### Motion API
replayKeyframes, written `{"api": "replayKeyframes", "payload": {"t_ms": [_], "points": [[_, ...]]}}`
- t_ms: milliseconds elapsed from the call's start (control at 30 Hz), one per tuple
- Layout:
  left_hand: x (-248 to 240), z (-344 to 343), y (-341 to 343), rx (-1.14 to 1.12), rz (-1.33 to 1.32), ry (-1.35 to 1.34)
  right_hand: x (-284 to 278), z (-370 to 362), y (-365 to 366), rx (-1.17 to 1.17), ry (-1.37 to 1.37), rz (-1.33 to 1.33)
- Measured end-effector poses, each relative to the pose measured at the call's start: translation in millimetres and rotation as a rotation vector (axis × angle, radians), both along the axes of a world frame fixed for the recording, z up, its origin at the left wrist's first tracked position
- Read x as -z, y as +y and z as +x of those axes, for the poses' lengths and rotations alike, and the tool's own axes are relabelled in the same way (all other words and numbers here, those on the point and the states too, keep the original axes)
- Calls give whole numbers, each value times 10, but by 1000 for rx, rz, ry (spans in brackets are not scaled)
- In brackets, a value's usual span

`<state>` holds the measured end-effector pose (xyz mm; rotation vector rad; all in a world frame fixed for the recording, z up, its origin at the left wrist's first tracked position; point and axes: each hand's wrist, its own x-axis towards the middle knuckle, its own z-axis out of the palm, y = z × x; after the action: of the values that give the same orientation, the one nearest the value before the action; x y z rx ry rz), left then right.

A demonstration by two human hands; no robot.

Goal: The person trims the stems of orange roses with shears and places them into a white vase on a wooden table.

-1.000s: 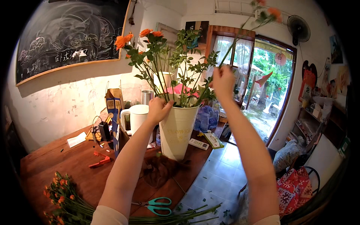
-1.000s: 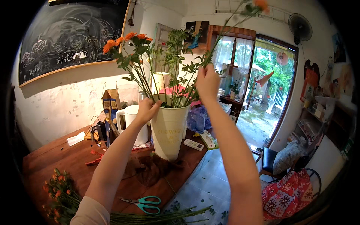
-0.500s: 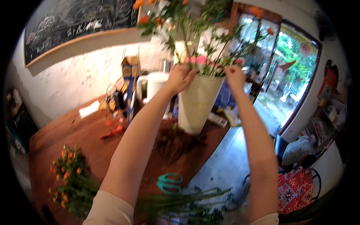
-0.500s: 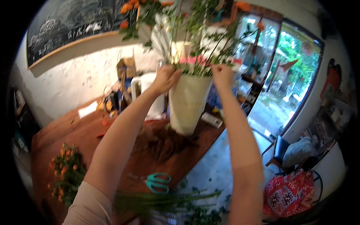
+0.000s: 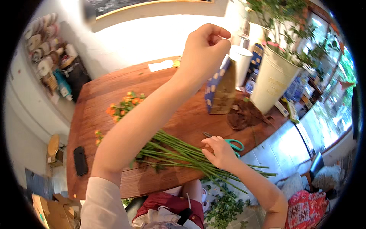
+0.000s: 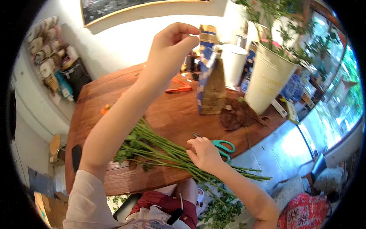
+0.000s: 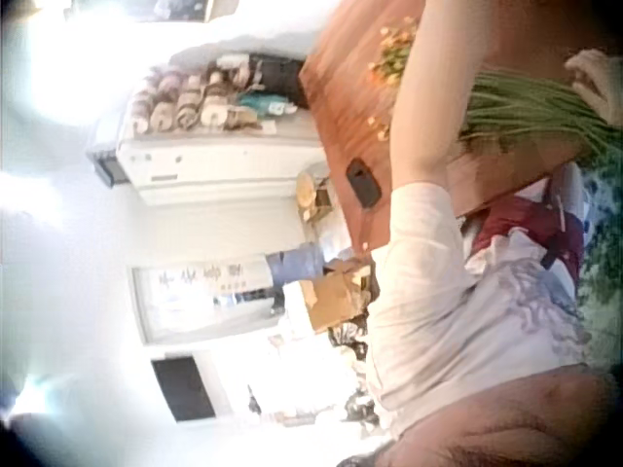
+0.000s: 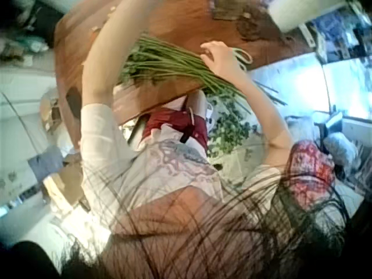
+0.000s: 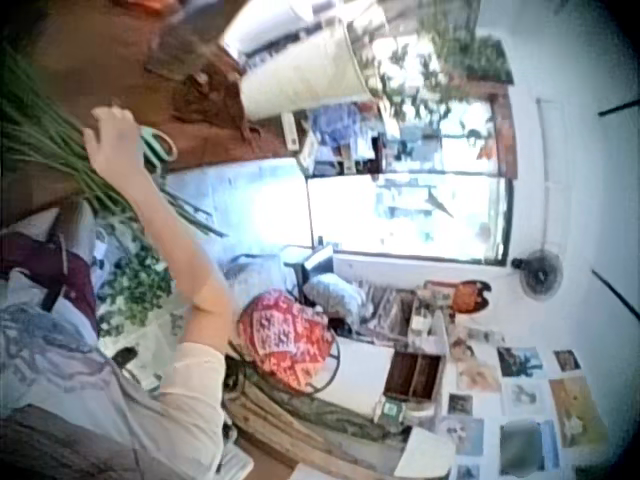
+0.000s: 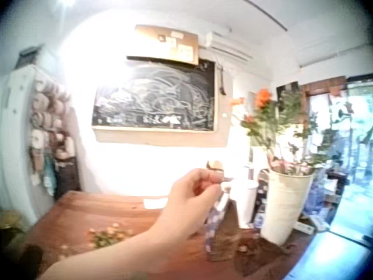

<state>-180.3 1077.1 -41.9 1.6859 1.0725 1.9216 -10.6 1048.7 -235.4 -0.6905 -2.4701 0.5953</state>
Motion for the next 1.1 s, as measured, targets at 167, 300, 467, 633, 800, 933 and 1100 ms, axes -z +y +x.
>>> {"api": "replayKeyframes", "payload": {"t_ms": [167,300,467,633,800,933,1100], "points": [[174,-525,-1710,51,162,-509,520,-559,92,33,-159,44],[982,-727,-2598,-65,226,-474,444,-700,96,77,-80,-17],[2020,-592,-2720,-276,-310,-579,95,-659,-55,237,171,103],[2206,-473,-2363,-9,-398,-561,-413,-289,-176,328,286,366],[1999,-447,-2200,159,-356,-596,-382,603,-815,528,379,167],[1756,-93,-1985,427,-219,-727,399,1492,-1729,707,287,61],[1932,292,-2017,639,-213,-672,1460,1600,-2399,755,276,-165]]}}
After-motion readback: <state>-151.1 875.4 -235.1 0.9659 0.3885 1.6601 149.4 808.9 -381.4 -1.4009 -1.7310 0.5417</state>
